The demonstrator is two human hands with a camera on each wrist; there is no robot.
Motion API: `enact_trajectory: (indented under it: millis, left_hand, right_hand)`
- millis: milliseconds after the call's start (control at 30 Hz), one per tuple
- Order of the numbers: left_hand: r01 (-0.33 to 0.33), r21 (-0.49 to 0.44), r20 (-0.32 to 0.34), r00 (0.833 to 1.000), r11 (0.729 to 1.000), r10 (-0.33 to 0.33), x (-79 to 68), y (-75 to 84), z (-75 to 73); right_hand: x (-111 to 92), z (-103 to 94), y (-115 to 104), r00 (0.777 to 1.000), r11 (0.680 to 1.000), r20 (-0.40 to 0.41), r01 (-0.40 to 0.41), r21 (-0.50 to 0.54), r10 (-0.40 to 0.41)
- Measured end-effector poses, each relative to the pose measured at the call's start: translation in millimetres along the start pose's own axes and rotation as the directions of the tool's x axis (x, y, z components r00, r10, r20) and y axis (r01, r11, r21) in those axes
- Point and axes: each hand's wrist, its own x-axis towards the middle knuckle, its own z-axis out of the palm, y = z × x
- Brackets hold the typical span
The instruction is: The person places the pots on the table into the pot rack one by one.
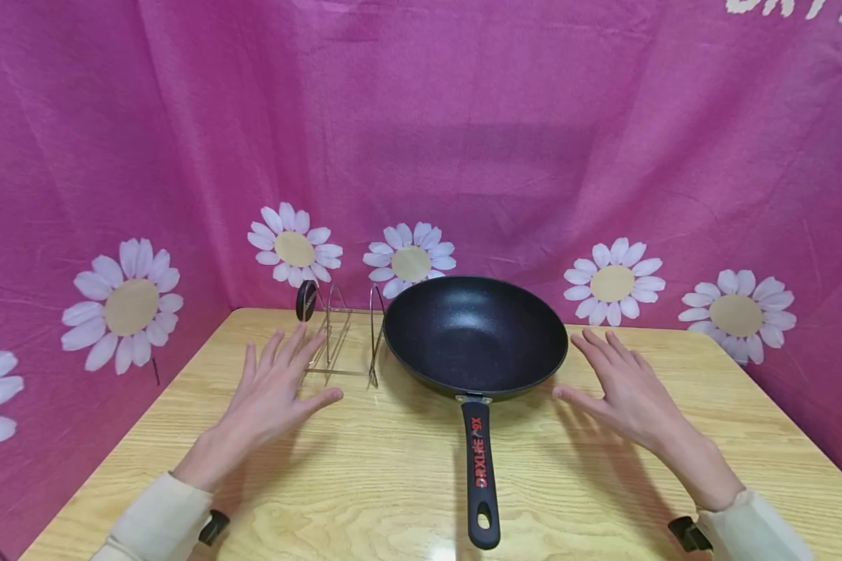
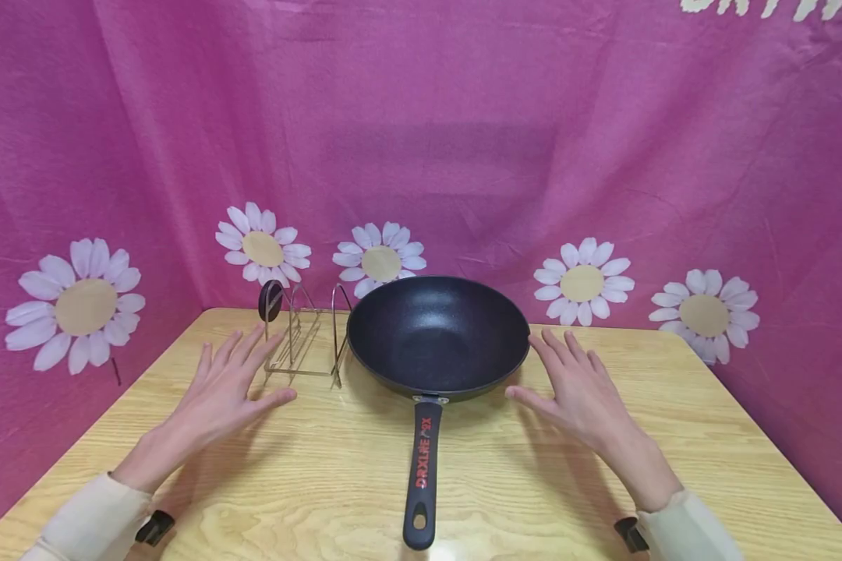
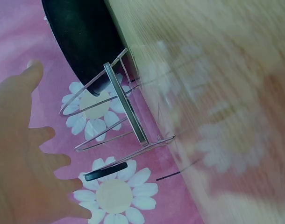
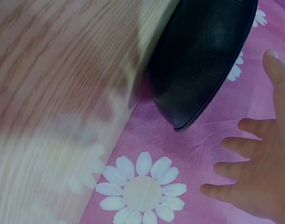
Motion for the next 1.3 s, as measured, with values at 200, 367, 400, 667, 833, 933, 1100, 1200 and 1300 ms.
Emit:
enact_trajectory:
  millis: [200,367,400,667,833,933,1100,1200,1300]
  left_hand:
    - [0.021,-0.074,0.018,1.0,0.997,-0.02,-0.6,3.0,-0.4]
    - [0.005,-0.134,-0.008,1.0,0.991,-0.006,0.5,9.4,-1.4]
    - [-0.002,-0.146,-0.019,1.0,0.989,0.0,0.8,11.1,-1.6]
    - [-0.031,-0.218,-0.052,0.998,0.975,0.02,1.6,21.6,1.2]
    - [-0.039,-0.254,-0.049,0.998,0.967,0.027,1.1,27.4,3.8]
    - [-0.046,-0.279,-0.045,0.998,0.959,0.035,0.7,32.0,5.6]
    - [-0.068,-0.313,-0.044,0.997,0.947,0.057,-1.5,40.8,8.9]
    - [-0.074,-0.323,-0.043,0.997,0.943,0.064,-2.3,46.4,9.7]
    - [-0.076,-0.332,-0.042,0.997,0.94,0.066,-2.8,51.7,9.7]
  right_hand:
    - [1.5,1.1,-2.4,0.997,0.999,-0.064,0.05,-0.01,-0.051]
    - [3.6,0.8,-6.9,0.992,0.998,-0.111,0.06,0.027,-0.056]
    - [4.0,0.6,-7.9,0.992,0.998,-0.114,0.058,0.039,-0.053]
    - [3.7,1.0,-15.8,0.989,0.994,-0.137,0.068,0.089,-0.055]
    - [4.4,1.4,-21.5,0.976,0.989,-0.204,0.093,0.112,-0.068]
    - [5.0,0.9,-25.6,0.973,0.987,-0.22,0.104,0.127,-0.074]
    - [5.0,1.4,-32.1,0.982,0.982,-0.174,0.097,0.163,-0.068]
    - [4.5,2.8,-34.9,0.986,0.98,-0.15,0.096,0.176,-0.07]
    - [3.9,3.6,-38.2,0.987,0.977,-0.14,0.102,0.19,-0.076]
